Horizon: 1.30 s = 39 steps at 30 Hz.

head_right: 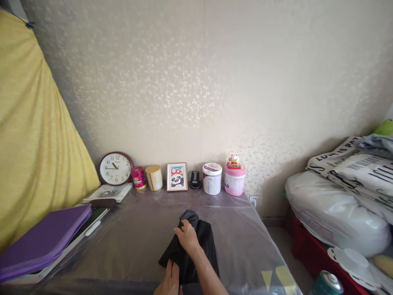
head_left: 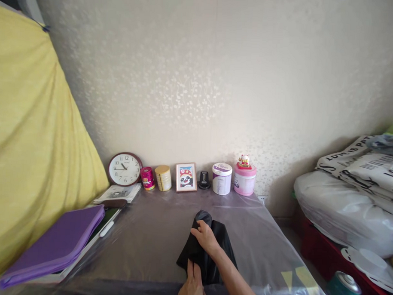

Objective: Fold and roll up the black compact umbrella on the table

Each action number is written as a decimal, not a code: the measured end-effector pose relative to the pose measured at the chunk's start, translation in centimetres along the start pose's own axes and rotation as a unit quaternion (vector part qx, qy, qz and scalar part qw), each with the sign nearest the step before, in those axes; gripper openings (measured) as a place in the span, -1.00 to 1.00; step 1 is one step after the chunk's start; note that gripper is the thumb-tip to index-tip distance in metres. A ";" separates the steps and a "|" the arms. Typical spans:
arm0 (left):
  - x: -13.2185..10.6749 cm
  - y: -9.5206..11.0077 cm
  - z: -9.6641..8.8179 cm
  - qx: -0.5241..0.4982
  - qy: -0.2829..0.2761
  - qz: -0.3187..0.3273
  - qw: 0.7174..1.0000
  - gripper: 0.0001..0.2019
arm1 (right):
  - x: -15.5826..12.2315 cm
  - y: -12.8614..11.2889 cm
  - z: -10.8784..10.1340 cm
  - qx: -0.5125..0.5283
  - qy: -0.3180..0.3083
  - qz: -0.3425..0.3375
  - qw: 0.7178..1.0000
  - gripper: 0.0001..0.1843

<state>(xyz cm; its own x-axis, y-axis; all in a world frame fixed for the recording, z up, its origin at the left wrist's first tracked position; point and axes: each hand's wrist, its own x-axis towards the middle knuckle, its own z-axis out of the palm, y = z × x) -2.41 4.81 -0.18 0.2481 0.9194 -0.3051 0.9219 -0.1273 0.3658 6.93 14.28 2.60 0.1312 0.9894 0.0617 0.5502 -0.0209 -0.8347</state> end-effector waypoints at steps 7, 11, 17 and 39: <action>-1.5 -0.5 -0.4 -0.027 0.028 0.001 0.999 -0.35 | 0.0 -0.8 0.0 -0.120 -0.035 -0.003 0.992 -0.66; -2.8 -0.8 -0.7 -0.044 0.077 0.001 0.996 -0.31 | -0.2 -1.2 -0.2 -0.117 -0.079 -0.016 0.990 -0.66; -3.3 0.1 -1.8 0.002 0.052 0.016 0.999 -0.27 | -0.6 -1.8 -0.7 -0.100 -0.184 -0.090 0.974 -0.77; 1.0 1.3 -0.5 -0.059 0.008 -0.098 0.993 -0.18 | 0.0 4.2 -2.0 -0.152 -0.091 -0.378 0.909 -0.70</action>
<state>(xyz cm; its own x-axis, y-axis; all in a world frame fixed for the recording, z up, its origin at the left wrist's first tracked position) -1.14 5.77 0.42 0.0614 0.9280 -0.3674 0.9102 0.0990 0.4021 10.90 13.96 0.16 -0.5021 0.7450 0.4391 0.6333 0.6625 -0.4000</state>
